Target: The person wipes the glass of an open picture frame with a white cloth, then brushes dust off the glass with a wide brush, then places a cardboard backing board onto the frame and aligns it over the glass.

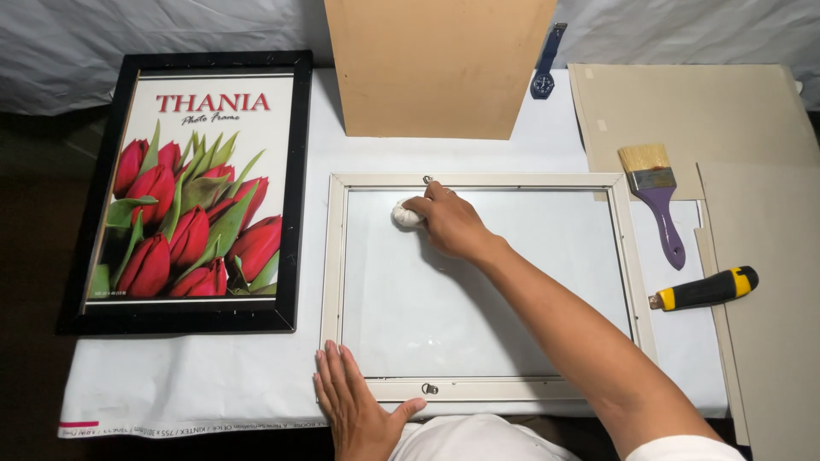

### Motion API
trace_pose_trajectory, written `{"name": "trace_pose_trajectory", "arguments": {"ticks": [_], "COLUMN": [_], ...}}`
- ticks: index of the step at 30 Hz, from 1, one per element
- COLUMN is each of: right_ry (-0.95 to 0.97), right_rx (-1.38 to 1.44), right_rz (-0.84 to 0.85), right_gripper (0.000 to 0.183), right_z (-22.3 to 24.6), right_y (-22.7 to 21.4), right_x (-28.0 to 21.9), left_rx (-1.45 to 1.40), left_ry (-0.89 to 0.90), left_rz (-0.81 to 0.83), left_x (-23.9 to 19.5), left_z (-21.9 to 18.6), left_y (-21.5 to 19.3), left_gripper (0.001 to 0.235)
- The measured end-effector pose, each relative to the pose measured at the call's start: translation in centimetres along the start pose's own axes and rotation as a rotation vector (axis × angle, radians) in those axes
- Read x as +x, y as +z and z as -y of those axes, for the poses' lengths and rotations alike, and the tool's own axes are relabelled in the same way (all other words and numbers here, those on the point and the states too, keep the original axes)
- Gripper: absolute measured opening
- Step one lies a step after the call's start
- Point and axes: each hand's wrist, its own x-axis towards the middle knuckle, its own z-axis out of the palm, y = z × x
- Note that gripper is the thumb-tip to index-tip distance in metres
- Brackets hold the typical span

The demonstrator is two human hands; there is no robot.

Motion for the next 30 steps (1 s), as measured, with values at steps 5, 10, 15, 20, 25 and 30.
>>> {"name": "trace_pose_trajectory", "arguments": {"ticks": [5, 10, 15, 20, 25, 30], "right_ry": [-0.169, -0.273, -0.265, -0.016, 0.042, 0.086], "right_rx": [0.024, 0.145, 0.308, 0.554, 0.047, -0.062], "right_rz": [0.03, 0.146, 0.401, 0.361, -0.07, -0.101], "right_gripper": [0.043, 0.044, 0.046, 0.039, 0.042, 0.038], "right_z": [2.8, 6.1, 6.7, 2.1, -2.8, -5.1], "right_y": [0.9, 1.7, 1.1, -3.6, -6.1, -2.8], "right_x": [-6.5, -14.6, -17.4, -12.5, -5.0, -3.3], "left_rx": [-0.064, -0.074, -0.043, 0.004, -0.021, 0.014], "left_ry": [-0.057, -0.107, -0.082, -0.013, 0.192, 0.291], "left_rz": [-0.019, 0.042, 0.054, 0.026, 0.071, 0.206], "left_x": [0.5, 0.2, 0.3, 0.0, 1.6, 3.1], "left_z": [-0.3, -0.4, -0.3, -0.4, -3.7, -5.1], "left_y": [0.2, 0.4, 0.5, 1.1, 0.9, 2.4], "left_gripper": [0.164, 0.166, 0.161, 0.172, 0.176, 0.188]}}
